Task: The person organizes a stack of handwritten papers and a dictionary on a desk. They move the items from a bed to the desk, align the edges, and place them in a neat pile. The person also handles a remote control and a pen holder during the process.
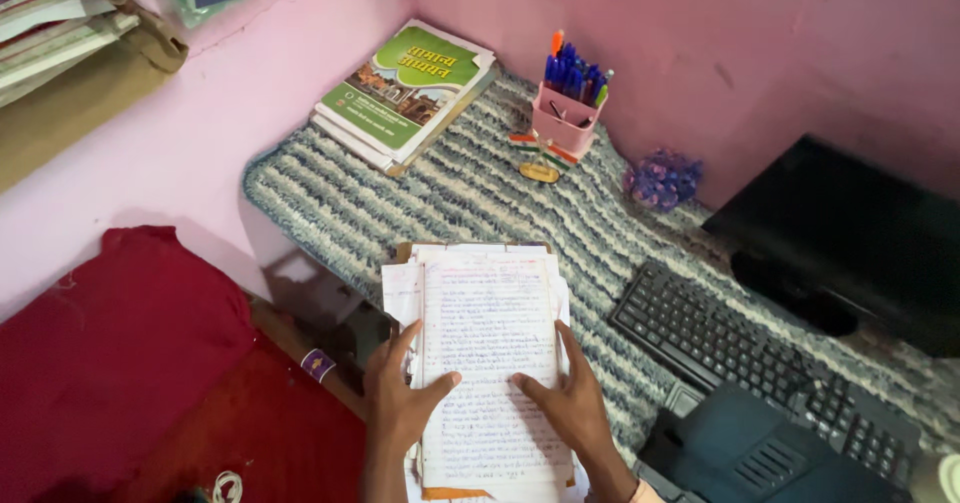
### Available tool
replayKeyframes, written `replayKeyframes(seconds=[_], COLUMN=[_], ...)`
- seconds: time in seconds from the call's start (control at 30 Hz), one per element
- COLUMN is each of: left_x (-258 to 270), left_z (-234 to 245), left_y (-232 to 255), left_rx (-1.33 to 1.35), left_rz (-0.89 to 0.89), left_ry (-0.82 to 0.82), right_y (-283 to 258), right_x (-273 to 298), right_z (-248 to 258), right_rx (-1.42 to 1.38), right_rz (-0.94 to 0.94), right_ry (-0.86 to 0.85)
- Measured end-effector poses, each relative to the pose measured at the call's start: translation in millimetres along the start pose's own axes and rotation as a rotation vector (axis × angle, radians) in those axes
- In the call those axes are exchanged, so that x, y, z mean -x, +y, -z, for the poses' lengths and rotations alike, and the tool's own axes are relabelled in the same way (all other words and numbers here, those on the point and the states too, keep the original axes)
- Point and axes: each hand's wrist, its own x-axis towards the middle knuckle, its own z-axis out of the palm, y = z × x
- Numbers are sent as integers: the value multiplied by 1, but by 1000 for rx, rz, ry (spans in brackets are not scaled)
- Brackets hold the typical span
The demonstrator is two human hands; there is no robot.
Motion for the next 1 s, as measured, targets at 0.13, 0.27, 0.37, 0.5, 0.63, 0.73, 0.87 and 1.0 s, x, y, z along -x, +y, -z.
replayKeyframes(seconds=[0.13,0.27,0.37,0.5,0.63,0.73,0.87,1.0], left_x=[-35,-76,-107,-143,-175,-202,-238,-272], left_z=[6,17,25,34,43,51,62,76], left_y=[2,1,3,7,7,7,13,23], left_rx=[-13,-38,-56,-109,-129,-132,-173,-187], left_rz=[-73,-139,-90,-91,-129,-183,-179,-47], left_ry=[13,20,-14,-42,-87,-122,-169,-255], right_y=[-10,-30,-42,-56,-70,-78,-91,-107], right_x=[-30,-54,-73,-91,-106,-113,-124,-136], right_z=[-15,-27,-39,-52,-65,-77,-93,-113], right_rx=[0,254,215,208,211,179,101,-28], right_rz=[117,92,150,85,98,72,-16,25], right_ry=[17,69,63,41,56,64,66,110])
